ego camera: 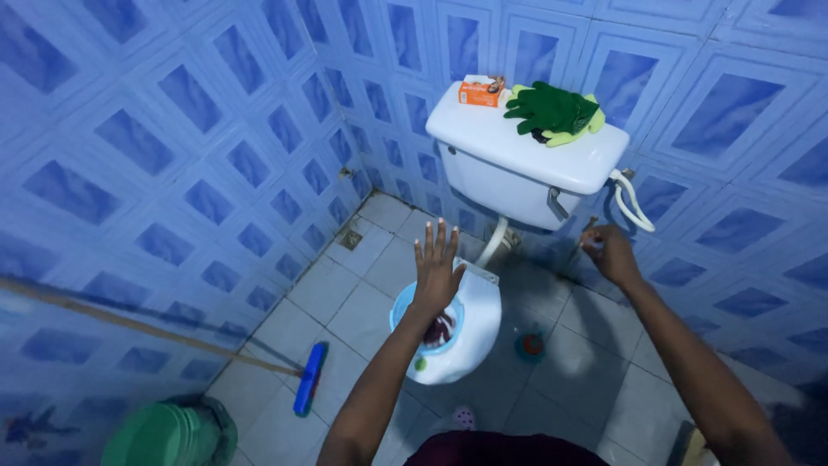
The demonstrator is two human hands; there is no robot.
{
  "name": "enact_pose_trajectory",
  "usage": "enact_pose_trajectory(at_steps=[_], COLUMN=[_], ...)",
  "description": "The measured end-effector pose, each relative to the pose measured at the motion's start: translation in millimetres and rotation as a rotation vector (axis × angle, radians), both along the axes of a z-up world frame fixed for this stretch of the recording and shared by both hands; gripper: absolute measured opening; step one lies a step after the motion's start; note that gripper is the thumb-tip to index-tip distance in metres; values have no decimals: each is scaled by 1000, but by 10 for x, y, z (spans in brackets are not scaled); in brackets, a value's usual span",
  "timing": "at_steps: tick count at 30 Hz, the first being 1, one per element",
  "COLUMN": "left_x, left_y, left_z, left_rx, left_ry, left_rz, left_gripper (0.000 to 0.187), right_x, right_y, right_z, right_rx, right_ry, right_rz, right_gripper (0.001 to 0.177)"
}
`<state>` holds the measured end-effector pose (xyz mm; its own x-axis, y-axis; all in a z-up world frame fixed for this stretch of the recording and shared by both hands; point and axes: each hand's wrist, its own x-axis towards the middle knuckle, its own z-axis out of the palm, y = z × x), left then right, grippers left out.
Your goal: Scrubbing bathroom tiled walls and cleaning the toilet bowl with detergents.
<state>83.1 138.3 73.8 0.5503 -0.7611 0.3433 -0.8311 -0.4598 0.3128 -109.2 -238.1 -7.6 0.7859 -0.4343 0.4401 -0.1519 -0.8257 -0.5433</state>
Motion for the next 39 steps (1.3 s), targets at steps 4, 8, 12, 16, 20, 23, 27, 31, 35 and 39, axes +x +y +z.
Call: enact_pose_trajectory(at_steps=[4,8,12,16,20,23,27,31,35,39], left_x=[316,511,605,661,741,753,718,695,720,818], left_y=[-312,-672,-1006,-1385,-1802,-2141,-2657,-3067,-3411,-3801], left_z=[176,244,307,362,204,317,336,380,400,166], left_rx=[53,41,-11,-27,-40,-98,-130,-145,-190,-323], left_ry=[5,-47,-97,-95,-67,-42,5,5,20,8], left_rz=[-67,-118,-166,-163,-131,-76,-32,27,91,102], left_gripper=[90,93,94,81,58,55,59,58,52,52], right_x=[204,415,713,1021,1374,1573,1796,1919,1991,2060], right_y=[3,-180,-391,-705,-1150,-1416,-1812,-2059,-2321,-2495], right_z=[419,538,713,763,718,727,720,729,616,539], right_rx=[80,19,27,-15,-31,-94,-168,-136,-102,-26], right_ry=[22,-2,46,-60,-95,-169,-259,-306,-307,-263], right_rz=[-91,-91,-167,-123,-56,24,109,99,112,88], right_gripper=[26,30,28,31,31,30,24,25,19,23])
